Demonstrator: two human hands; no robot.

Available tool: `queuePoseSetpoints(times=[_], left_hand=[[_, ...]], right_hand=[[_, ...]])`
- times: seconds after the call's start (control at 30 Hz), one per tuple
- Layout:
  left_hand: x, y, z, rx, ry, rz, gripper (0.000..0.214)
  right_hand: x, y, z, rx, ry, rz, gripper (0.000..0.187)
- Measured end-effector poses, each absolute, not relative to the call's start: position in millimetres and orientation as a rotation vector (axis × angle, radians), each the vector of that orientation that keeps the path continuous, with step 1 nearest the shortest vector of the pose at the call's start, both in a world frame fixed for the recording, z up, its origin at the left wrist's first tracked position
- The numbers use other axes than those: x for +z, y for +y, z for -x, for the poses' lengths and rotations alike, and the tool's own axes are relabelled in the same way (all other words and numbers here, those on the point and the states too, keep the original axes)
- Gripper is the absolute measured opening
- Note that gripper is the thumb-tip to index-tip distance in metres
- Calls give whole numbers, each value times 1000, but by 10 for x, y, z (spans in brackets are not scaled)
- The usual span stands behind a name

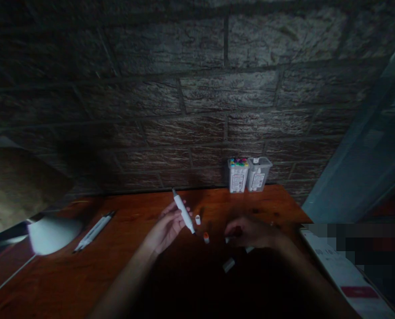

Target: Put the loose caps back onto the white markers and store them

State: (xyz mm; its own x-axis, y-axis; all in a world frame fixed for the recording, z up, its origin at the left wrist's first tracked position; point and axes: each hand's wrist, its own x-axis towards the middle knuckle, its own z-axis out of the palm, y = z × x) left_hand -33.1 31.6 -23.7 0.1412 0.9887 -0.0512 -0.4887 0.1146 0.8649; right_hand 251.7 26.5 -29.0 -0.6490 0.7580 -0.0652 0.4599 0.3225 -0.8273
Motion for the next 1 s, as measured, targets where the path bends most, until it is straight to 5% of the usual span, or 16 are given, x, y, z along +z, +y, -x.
queuePoseSetpoints(times=[0.3,1.0], left_hand=[[-190,236,219,1353,677,-850,22],[-178,181,188,1389,599,-914,18]], right_hand=[[-123,160,-2354,1244,-1693,851,24],[-218,31,-2131,1050,-1730,720,23]])
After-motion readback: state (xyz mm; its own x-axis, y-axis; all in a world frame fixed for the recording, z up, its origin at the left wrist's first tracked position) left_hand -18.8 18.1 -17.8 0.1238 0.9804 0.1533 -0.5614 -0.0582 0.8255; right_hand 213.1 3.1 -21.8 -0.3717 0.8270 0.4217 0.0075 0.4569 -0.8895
